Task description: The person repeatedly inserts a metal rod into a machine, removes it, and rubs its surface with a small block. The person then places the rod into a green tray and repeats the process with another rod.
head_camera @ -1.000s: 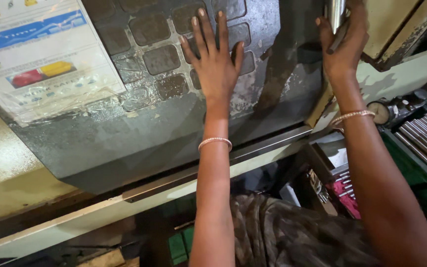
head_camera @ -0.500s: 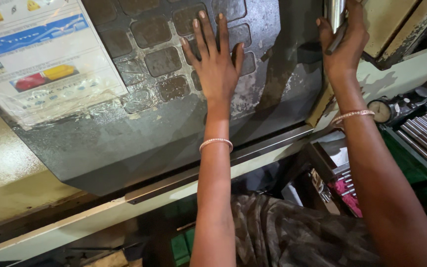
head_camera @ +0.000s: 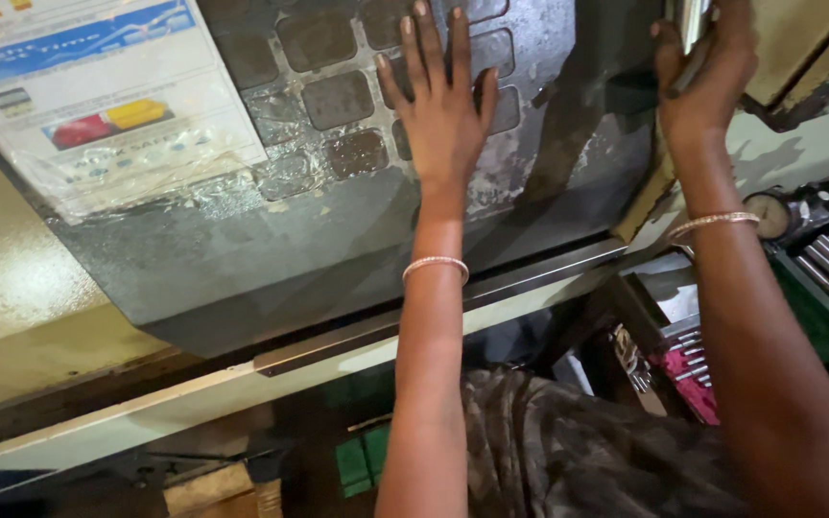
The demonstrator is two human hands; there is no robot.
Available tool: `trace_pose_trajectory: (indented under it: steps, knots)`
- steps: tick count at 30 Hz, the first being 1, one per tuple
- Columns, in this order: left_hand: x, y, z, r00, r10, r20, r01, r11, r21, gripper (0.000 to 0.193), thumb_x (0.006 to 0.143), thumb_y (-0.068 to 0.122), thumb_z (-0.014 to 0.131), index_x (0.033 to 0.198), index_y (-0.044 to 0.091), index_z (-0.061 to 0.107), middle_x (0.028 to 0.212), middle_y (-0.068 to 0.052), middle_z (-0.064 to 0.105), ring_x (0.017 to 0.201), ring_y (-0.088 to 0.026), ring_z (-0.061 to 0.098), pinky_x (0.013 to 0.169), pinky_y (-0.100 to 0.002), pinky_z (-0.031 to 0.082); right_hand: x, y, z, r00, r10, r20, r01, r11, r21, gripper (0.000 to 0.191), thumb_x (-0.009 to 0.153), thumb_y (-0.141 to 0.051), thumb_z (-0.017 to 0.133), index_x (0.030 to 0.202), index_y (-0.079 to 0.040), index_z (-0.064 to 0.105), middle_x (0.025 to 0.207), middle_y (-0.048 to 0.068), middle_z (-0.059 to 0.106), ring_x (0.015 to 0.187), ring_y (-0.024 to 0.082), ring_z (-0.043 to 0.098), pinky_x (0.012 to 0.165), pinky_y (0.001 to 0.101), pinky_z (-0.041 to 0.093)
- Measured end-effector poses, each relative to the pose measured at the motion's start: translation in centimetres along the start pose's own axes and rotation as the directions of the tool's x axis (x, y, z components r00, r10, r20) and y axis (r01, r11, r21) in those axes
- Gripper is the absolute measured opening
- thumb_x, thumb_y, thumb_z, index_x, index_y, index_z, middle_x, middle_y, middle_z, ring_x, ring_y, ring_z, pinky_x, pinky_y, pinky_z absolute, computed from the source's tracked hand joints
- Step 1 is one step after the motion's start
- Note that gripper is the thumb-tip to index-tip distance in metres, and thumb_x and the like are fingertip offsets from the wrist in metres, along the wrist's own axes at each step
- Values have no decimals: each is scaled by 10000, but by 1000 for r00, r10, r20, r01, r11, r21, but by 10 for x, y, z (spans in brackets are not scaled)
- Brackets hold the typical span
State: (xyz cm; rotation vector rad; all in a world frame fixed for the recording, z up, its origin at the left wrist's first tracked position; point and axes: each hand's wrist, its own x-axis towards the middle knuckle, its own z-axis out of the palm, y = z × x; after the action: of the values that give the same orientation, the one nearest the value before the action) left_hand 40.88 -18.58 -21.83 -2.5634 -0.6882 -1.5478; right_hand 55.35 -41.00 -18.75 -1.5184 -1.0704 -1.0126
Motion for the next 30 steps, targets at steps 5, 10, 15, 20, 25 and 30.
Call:
trace_pose_trajectory:
  steps: [5,10,15,20,25,30]
  knots:
    - [-1,0,5,1000,5,2,-5,1000,-16,704,1073,550,509,1635,217,248,1717,-110,179,1615,-283,176,1333,-633,85,-4,2,-2,1000,-4,21,4,1000,-9,374,939,127,657,1292,57,558,1149,224,630,1014,391,561,966,393,514]
    - [-4,-3,12,999,31,-33,-32,999,-35,692,1087,507,512,1640,184,249,1719,-98,188,1617,-271,192,1344,-624,97,-8,5,-1,997,-69,23,69,997,-18,376,997,120,686,1336,45,542,1227,236,644,1100,410,627,1011,425,519]
    - [-8,-6,16,993,61,-103,-68,996,-64,668,1092,421,544,1641,170,258,1721,-114,198,1621,-279,213,1361,-614,123,-10,15,1,999,47,26,-47,999,-27,351,977,69,707,1283,23,543,1186,212,656,1050,383,668,946,420,536]
    - [-8,-6,18,990,67,-122,-77,994,-79,668,1088,405,557,1637,163,264,1715,-127,210,1616,-287,221,1356,-613,132,-11,18,0,998,42,50,-45,997,57,352,999,70,679,1315,40,527,1186,224,632,1095,367,669,952,408,548]
    - [-9,-6,16,989,71,-127,-80,994,-71,659,1100,400,550,1642,154,267,1720,-131,200,1621,-286,213,1359,-612,133,-9,9,-4,998,30,59,-28,999,-32,332,995,69,716,1278,51,542,1107,225,629,950,355,577,877,407,501]
    - [-8,-6,15,992,71,-106,-78,995,-65,644,1095,398,546,1633,155,289,1720,-129,192,1619,-283,213,1353,-609,133,-6,0,-6,998,-48,50,50,998,-36,322,981,97,703,1254,68,535,1165,240,612,1002,391,562,919,422,489]
